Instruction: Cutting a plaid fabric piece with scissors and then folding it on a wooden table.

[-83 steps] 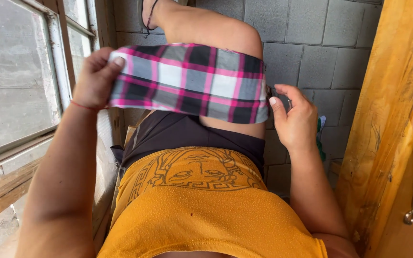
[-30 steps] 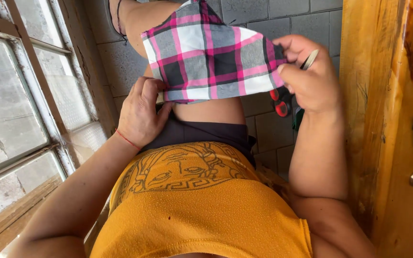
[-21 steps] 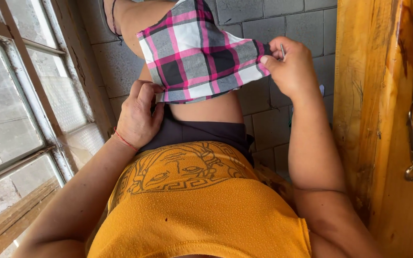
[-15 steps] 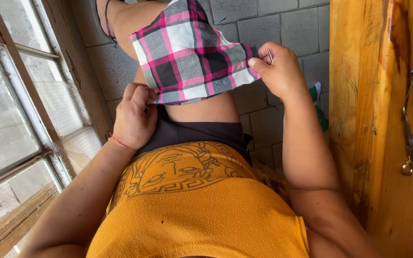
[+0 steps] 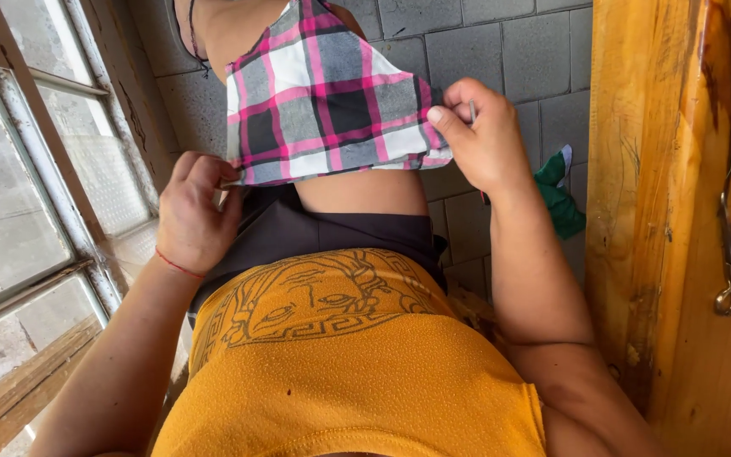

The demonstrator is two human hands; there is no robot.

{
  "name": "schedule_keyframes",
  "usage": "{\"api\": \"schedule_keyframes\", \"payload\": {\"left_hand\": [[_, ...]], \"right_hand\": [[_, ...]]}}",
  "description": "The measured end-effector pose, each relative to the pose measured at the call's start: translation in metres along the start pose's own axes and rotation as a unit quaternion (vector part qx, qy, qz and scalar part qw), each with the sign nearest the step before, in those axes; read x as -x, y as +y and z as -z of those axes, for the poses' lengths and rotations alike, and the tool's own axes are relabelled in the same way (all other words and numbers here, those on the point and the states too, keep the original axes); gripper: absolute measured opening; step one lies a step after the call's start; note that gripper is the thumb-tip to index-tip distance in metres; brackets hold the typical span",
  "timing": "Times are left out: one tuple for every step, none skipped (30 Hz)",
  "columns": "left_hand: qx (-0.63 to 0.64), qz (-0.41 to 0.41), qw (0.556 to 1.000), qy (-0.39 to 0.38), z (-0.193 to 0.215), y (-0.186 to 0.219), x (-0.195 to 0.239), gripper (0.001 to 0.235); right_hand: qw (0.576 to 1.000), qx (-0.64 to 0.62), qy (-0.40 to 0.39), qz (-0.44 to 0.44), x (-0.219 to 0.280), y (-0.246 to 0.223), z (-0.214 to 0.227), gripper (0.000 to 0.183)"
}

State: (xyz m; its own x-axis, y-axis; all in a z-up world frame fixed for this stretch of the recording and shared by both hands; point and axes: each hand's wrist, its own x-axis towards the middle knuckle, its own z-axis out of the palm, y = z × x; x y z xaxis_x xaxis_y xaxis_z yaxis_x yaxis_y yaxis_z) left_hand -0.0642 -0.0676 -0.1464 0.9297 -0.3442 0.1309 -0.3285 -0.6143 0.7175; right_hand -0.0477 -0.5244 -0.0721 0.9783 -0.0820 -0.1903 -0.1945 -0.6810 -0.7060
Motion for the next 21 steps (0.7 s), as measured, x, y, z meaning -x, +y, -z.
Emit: {"api": "schedule_keyframes", "payload": {"left_hand": [[0.012,-0.002,1.000,-0.016,-0.001,0.002,-0.002,0.022],[0.012,-0.003,1.000,-0.016,-0.004,0.000,-0.003,0.022],[0.012,-0.020,1.000,-0.014,-0.006,-0.001,-0.003,0.014],[0.012,-0.038,0.999,-0.011,-0.009,-0.003,-0.003,0.011],[0.013,-0.038,0.999,-0.010,-0.007,0.002,-0.007,0.011],[-0.017,-0.041,0.999,-0.010,-0.005,0.007,-0.009,0.018],[-0.048,-0.043,0.998,-0.010,-0.003,0.011,-0.012,0.026],[-0.048,-0.043,0.998,-0.010,-0.001,0.018,-0.016,0.026],[-0.065,-0.085,0.994,0.004,0.000,0.025,-0.020,0.035],[-0.083,-0.127,0.988,0.018,0.002,0.031,-0.026,0.044],[-0.083,-0.127,0.988,0.019,0.002,0.041,-0.033,0.044],[-0.067,-0.180,0.981,0.016,0.001,0.050,-0.040,0.042],[-0.052,-0.232,0.971,0.013,0.000,0.060,-0.047,0.041],[-0.052,-0.231,0.971,0.014,-0.003,0.069,-0.053,0.041],[-0.060,-0.246,0.967,0.009,-0.006,0.079,-0.059,0.040],[-0.067,-0.261,0.963,0.002,-0.009,0.088,-0.065,0.038],[-0.067,-0.260,0.963,0.002,-0.016,0.089,-0.069,0.038],[-0.077,-0.269,0.960,-0.003,-0.024,0.091,-0.075,0.037],[-0.087,-0.278,0.957,-0.009,-0.033,0.093,-0.081,0.038],[-0.085,-0.279,0.957,-0.009,-0.038,0.093,-0.085,0.038],[-0.068,-0.278,0.958,-0.010,-0.043,0.092,-0.088,0.030]], "right_hand": [[1.000,-0.025,0.013,0.004,0.000,-0.003,0.003,0.018],[1.000,-0.024,0.013,0.005,0.002,-0.009,0.008,0.018],[0.999,-0.015,0.025,0.016,0.004,-0.015,0.013,0.016],[0.999,-0.006,0.037,0.027,0.005,-0.021,0.018,0.015],[0.999,-0.005,0.037,0.028,0.007,-0.032,0.022,0.015],[0.999,-0.016,0.036,0.027,0.009,-0.043,0.025,0.008],[0.999,-0.027,0.036,0.026,0.012,-0.054,0.029,0.012],[0.999,-0.026,0.035,0.026,0.011,-0.057,0.028,0.012],[0.998,-0.033,0.041,0.031,0.009,-0.061,0.027,0.013],[0.997,-0.041,0.048,0.037,0.008,-0.064,0.026,0.014],[0.997,-0.040,0.048,0.038,0.005,-0.062,0.025,0.014],[0.997,-0.025,0.053,0.045,0.003,-0.059,0.023,0.015],[0.997,-0.009,0.057,0.052,0.000,-0.057,0.022,0.015],[0.997,-0.009,0.055,0.053,0.000,-0.059,0.022,0.015],[0.997,-0.021,0.054,0.060,0.000,-0.061,0.023,0.015],[0.996,-0.032,0.054,0.064,0.001,-0.063,0.024,0.015],[0.996,-0.032,0.053,0.064,0.001,-0.064,0.023,0.015],[0.995,-0.046,0.061,0.066,0.001,-0.065,0.023,0.015],[0.993,-0.061,0.070,0.069,0.001,-0.065,0.024,0.015],[0.993,-0.060,0.070,0.068,0.002,-0.063,0.025,0.015],[0.995,-0.051,0.056,0.068,0.003,-0.061,0.026,0.018]]}}
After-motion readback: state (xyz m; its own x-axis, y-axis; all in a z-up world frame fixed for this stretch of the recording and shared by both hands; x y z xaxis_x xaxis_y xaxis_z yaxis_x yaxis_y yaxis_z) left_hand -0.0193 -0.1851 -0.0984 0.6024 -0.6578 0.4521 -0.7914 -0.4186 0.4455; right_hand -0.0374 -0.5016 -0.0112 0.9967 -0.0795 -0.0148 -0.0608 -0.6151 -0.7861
